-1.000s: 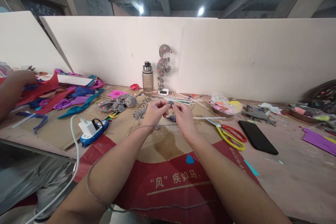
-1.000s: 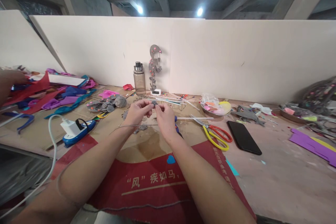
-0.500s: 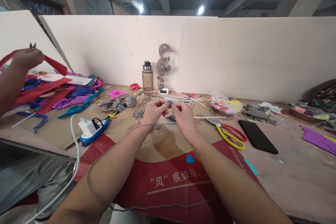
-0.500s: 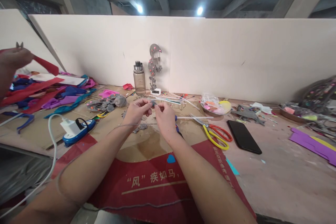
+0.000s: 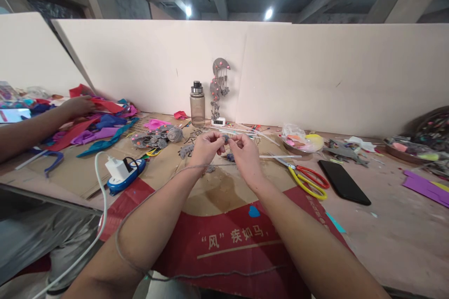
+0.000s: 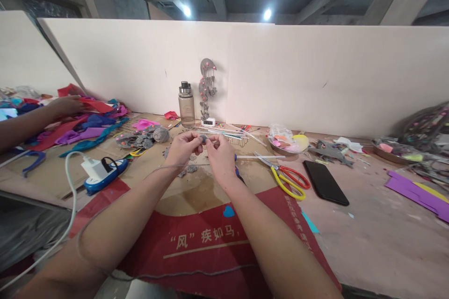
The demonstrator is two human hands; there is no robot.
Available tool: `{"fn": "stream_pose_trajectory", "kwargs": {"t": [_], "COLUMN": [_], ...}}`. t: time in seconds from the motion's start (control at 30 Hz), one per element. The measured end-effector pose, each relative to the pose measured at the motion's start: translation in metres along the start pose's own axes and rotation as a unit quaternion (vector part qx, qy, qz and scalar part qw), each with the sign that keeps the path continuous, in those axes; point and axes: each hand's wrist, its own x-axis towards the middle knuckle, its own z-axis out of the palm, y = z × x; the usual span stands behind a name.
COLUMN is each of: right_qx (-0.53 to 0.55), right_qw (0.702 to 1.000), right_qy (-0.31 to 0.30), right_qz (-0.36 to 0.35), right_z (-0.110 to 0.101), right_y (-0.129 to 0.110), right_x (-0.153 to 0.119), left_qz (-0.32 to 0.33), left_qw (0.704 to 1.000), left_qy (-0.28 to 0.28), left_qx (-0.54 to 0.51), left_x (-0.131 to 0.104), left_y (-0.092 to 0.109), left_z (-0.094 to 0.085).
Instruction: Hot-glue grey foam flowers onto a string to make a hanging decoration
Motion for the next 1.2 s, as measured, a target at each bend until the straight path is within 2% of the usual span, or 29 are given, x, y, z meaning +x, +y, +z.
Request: {"fn": "stream_pose_trajectory", "kwargs": {"t": [0.23, 0.37, 0.53, 0.63, 0.87, 1.0, 1.2], "right_qx": [-0.004, 0.025, 0.045, 0.025, -0.076, -0.08, -0.016], "right_qw": [1.0, 0.999, 0.998, 0.999, 0.997, 0.996, 0.997], "right_qy": [-0.002, -0.004, -0.003, -0.01, -0.015, -0.028, -0.074], "right_qz": [0.01, 0.04, 0.033, 0.022, -0.016, -0.022, -0.011], "right_z": [0.001, -0.001, -0.005, -0.008, -0.008, -0.007, -0.007], "right_y": [0.001, 0.003, 0.009, 0.008, 0.002, 0.002, 0.003], "right_x": [0.003, 0.007, 0.011, 0.01, 0.004, 0.003, 0.003], "left_qz": [-0.024, -0.058, -0.09, -0.07, 0.038, 0.039, 0.008], "left_qw": [0.999, 0.997, 0.991, 0.995, 0.986, 0.981, 0.99], "left_qy": [-0.004, -0.044, -0.092, -0.076, -0.057, -0.037, -0.018], "left_qx": [-0.032, -0.034, -0.031, 0.012, 0.151, 0.184, 0.138], "left_x": [0.0, 0.0, 0.0, -0.001, -0.003, -0.003, -0.001], "left_y": [-0.001, 0.001, 0.007, 0.011, 0.013, 0.012, 0.015], "left_z": [0.002, 0.0, -0.003, -0.004, -0.006, -0.006, -0.006]}}
